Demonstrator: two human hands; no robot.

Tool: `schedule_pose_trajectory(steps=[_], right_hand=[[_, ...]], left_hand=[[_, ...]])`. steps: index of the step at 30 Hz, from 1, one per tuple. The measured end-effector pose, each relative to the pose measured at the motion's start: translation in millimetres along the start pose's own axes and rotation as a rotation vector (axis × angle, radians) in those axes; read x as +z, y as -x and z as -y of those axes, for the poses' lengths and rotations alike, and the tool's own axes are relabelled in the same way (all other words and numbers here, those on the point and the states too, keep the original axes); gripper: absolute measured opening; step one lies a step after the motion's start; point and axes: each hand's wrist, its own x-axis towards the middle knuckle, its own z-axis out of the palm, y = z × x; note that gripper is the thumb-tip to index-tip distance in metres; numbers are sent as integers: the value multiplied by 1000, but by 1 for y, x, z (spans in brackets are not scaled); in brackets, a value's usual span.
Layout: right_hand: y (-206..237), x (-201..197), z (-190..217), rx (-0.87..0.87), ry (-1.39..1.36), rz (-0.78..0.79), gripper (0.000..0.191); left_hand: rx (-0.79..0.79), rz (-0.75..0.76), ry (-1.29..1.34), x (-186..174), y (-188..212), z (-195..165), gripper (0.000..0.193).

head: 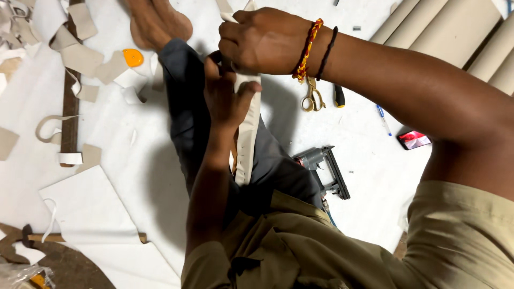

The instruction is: The person sits on the floor and wraps a strip of beige fabric around a long padded wooden bar resting on their lap. They fold the fabric edges over the bar and use a pneumatic nail gun to staple the fabric in place along the length of the bar.

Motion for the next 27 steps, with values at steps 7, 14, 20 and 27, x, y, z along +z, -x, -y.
schedule_pose_trajectory(steps=[7,14,20,27], right_hand=[[-12,16,0,82,-9,-16,29],[36,47,53,690,-685,-664,57],[23,127,142,890,-1151,-732,99],[23,132,146,887,-1101,-695,85]], left_hand=[[-93,-74,54,8,-2,18,35],[-77,-146,29,-5,-8,23,38],[-133,-178,103,-2,-12,11,38],[-74,-234,85,4,-12,19,42]])
